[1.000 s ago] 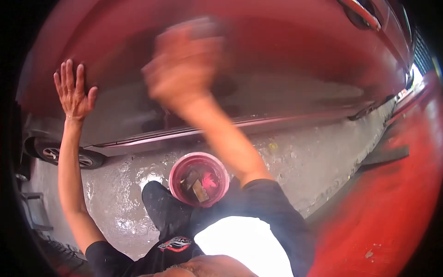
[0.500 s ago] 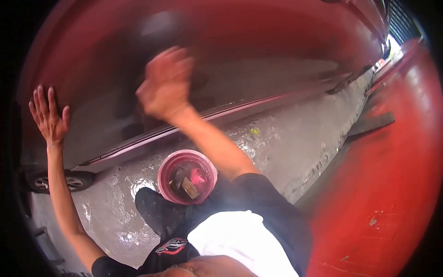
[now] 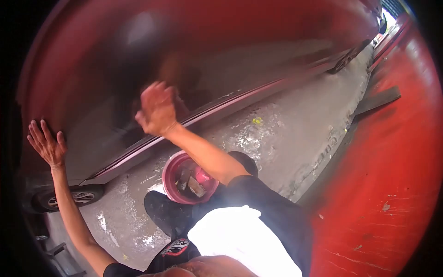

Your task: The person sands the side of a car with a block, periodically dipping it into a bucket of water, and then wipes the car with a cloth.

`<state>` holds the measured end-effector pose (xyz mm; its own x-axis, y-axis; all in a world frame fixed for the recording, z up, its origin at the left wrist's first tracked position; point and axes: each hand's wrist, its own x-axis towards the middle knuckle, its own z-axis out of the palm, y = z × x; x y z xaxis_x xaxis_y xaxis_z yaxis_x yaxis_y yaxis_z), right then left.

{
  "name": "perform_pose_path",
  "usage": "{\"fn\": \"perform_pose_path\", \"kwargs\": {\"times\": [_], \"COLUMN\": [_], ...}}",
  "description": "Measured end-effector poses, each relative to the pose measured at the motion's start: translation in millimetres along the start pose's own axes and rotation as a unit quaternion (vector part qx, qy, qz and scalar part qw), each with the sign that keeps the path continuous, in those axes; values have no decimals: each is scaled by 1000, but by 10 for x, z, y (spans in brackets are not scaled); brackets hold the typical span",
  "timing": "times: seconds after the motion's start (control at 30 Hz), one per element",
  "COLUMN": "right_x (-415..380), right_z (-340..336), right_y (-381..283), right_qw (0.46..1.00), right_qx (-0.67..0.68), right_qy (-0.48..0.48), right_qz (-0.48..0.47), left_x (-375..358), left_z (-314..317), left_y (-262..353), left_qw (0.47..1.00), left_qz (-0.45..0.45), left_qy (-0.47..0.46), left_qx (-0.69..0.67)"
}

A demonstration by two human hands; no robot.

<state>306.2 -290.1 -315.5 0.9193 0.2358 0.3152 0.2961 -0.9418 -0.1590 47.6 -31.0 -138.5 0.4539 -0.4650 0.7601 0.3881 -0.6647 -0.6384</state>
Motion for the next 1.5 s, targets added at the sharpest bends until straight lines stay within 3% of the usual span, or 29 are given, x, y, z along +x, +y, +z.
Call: {"fn": "perform_pose_path", "kwargs": {"times": [0.03, 0.07, 0.17, 0.2, 0.23, 0.27, 0.33, 0.37, 0.43, 0.53, 0.6, 0.67, 0.73, 0.77, 0.8, 0.83, 0.87, 0.97, 1.03, 1.07, 1.1, 1.13, 1.2, 1.23, 1.27, 1.3, 1.33, 1.47, 1.5], "right_x": [-40, -42, 891, 1289, 1671, 1842, 1784, 1443, 671, 660, 1364, 2089, 1888, 1830, 1617, 1263, 1086, 872, 1406, 1913, 2267, 2506, 2302, 2047, 1598, 1017, 581, 817, 873], "right_z": [308, 514, 175, 220, 215, 136, 251, 120, -93, -10, -7, 5, -688, -648, -660, -787, -856, -1041, -1320, -1323, -1577, -1649, -2047, -1949, -1897, -1995, -1857, -1527, -1857], "right_y": [71, 130, 1717, 2082, 2687, 2864, 2636, 2181, 1033, 1487, 2274, 3180, 2539, 2505, 1995, 1271, 1202, 1131, 1939, 2363, 2875, 3029, 2613, 2052, 1529, 950, 634, 702, 1174], "right_qw": [948, 796, 811, 778, 747, 726, 712, 764, 787, 844, 756, 653, 552, 677, 766, 748, 743, 780, 822, 812, 807, 766, 829, 802, 823, 896, 819, 713, 785], "right_qx": [86, 159, 241, 399, 545, 542, 567, 541, 376, 260, 480, 607, 664, 656, 468, 299, 300, 117, 110, 237, 411, 447, 410, 306, 186, -119, 192, 163, 115], "right_qy": [238, 455, 462, 473, 372, 349, 379, 330, 471, 399, 444, 321, 379, 282, 437, 592, 598, 503, 523, 530, 420, 445, 354, 511, 532, 426, 443, 499, 488], "right_qz": [-194, -367, -266, -111, 77, 240, 165, 119, -129, -248, -15, 321, 332, 179, 57, -7, 2, -353, -197, -59, 48, 127, 140, 45, -72, -44, -309, -464, -363], "left_x": [6, -1, 71, 81, 60, 35, 66, 53, 50, 21, 23, -9, 45, 40, 55, 83, 108, 133, 158, 143, 103, 73, 74, 52, 35, 24, 22, -33, -16], "left_z": [-26, -34, -16, -41, -44, -45, -32, -43, -52, -55, -67, -68, -74, -82, -93, -106, -134, -194, -164, -134, -121, -146, -127, -149, -149, -140, -145, -133, -140], "left_y": [-3, -4, 34, 48, 53, 54, 44, 43, 31, 31, 42, -4, 45, 60, 69, 75, 77, 69, 67, 60, 85, 59, 94, 109, 111, 110, 105, 110, 100], "left_qw": [1000, 1000, 1000, 1000, 1000, 1000, 1000, 1000, 1000, 1000, 1000, 1000, 1000, 1000, 1000, 1000, 1000, 998, 997, 997, 997, 997, 997, 997, 997, 997, 997, 998, 998], "left_qz": [6, 10, 5, 4, 1, -2, -5, -6, 6, 7, 0, 6, 4, 11, 11, 10, 19, 35, 71, 79, 65, 59, 54, 48, 54, 50, 47, 33, 37], "left_qy": [-3, -9, 8, 12, 8, 2, 9, 5, 2, -9, -18, -3, -12, -3, -12, -19, -11, -51, -25, -2, -15, -35, -24, -32, -26, -29, -35, -47, -44], "left_qx": [1, 1, 5, 4, 4, 2, 6, 9, 4, 2, 10, 15, 15, 10, 10, 13, 14, 8, 15, 27, 37, 42, 45, 43, 42, 45, 46, 41, 39]}}
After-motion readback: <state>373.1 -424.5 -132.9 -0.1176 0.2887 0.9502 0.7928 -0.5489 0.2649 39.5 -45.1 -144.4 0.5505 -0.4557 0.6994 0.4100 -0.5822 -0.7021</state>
